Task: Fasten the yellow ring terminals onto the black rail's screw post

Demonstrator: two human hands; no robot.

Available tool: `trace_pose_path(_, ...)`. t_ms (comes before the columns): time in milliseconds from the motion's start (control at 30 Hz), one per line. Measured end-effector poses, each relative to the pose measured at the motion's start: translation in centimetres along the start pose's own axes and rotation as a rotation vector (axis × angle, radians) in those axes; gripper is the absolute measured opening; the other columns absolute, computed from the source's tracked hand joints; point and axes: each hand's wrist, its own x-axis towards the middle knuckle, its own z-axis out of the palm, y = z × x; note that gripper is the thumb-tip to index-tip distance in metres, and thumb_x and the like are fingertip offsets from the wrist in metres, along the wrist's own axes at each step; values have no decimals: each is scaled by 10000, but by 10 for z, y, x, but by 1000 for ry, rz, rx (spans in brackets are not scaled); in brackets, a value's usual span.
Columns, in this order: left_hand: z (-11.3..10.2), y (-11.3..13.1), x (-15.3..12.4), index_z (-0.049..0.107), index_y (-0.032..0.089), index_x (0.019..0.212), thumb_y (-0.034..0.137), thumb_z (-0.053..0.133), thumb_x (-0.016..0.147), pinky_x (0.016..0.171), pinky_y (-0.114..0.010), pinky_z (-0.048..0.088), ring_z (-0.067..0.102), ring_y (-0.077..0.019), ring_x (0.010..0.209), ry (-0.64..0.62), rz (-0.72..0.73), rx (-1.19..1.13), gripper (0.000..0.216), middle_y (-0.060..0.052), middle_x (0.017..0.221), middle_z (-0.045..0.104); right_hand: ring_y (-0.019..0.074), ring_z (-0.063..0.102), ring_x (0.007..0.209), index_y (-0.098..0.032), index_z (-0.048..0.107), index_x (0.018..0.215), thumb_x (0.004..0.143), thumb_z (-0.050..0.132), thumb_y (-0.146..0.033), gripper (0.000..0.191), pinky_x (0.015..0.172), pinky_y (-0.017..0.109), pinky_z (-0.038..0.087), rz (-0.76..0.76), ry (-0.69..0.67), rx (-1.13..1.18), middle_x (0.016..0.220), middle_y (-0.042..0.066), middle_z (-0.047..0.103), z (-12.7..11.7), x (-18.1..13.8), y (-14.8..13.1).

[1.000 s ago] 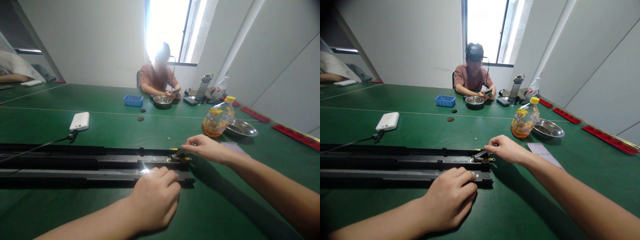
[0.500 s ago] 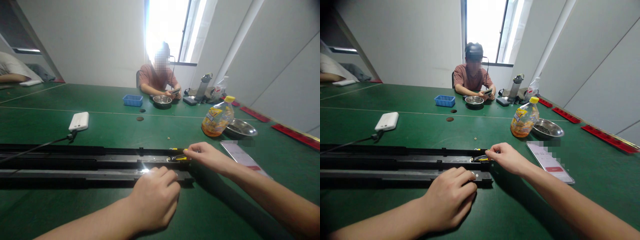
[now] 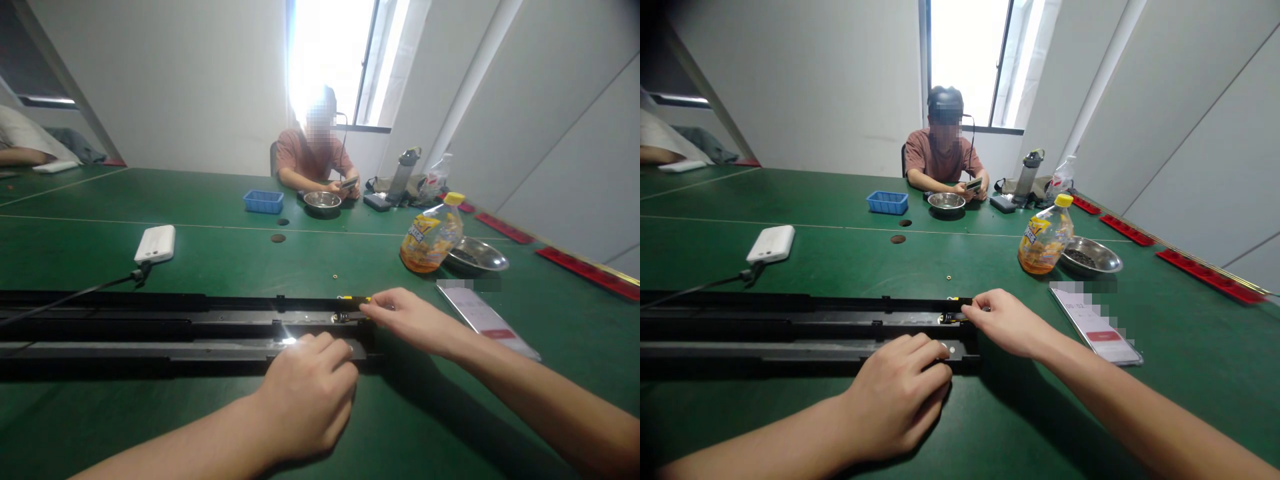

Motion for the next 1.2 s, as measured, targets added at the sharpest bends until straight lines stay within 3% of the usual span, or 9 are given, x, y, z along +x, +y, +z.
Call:
trace_pose_path(267,1,0,0,628,225,990,284,529,1001,772,-440,495,569,-268,935,3,-3,6,116,-76,1102,651,90,285,516,-215,479,687,832,679,-349,280,464,225,174,317,-201,397,616,-69,363,2,-8,-25)
trace_pose_path(367,1,0,0,618,228,972,283,524,1001,761,-442,487,562,-267,925,6,-6,10,112,-68,1081,644,60,184,471,-216,400,631,849,648,-292,339,430,198,94,358,-304,637,570,-95,288,5,-9,-29)
trace_pose_path(567,1,1,1,609,233,963,294,519,1005,753,-442,484,562,-267,928,3,-4,5,116,-58,1072,642,45,129,415,-217,406,645,933,575,-313,347,380,170,115,464,-236,906,531,-104,312,5,-14,-32)
trace_pose_path(667,1,0,1,608,230,961,295,524,1004,751,-439,483,562,-267,932,12,0,9,115,-60,1088,645,45,223,416,-207,447,636,918,657,-369,387,395,166,194,334,-248,797,521,-91,354,-6,-18,-29)
trace_pose_path(733,0,0,1,614,229,971,297,524,1007,755,-439,487,565,-267,937,17,2,10,117,-59,1094,648,88,448,458,-176,605,690,924,697,-463,382,439,194,325,178,-321,504,557,-15,545,-16,-18,-25)
trace_pose_path(800,0,-1,1,622,228,984,298,526,1009,761,-438,492,570,-267,946,16,4,9,122,-60,1105,654,138,601,566,-165,713,812,909,734,-520,368,499,227,404,114,-295,232,769,54,729,-27,-18,-21)
trace_pose_path(900,0,-1,1,636,225,1003,294,531,1008,765,-436,498,579,-267,953,12,8,4,125,-65,1129,663,154,570,589,-175,769,858,938,679,-611,452,536,259,386,10,-140,-14,699,23,681,-40,-15,-15)
trace_pose_path(1033,0,-1,0,642,224,1003,291,536,1006,761,-435,503,584,-266,949,16,10,-4,125,-66,1136,667,168,527,663,-181,828,933,948,635,-680,535,567,283,354,-134,17,-137,737,23,675,-45,-10,-10)
trace_pose_path(1200,2,-2,0,641,227,1001,298,539,1006,763,-439,509,579,-262,943,13,6,-4,124,-59,1138,664,185,582,706,-182,834,944,976,634,-636,497,630,299,412,-248,49,-192,779,36,721,-44,2,-6)
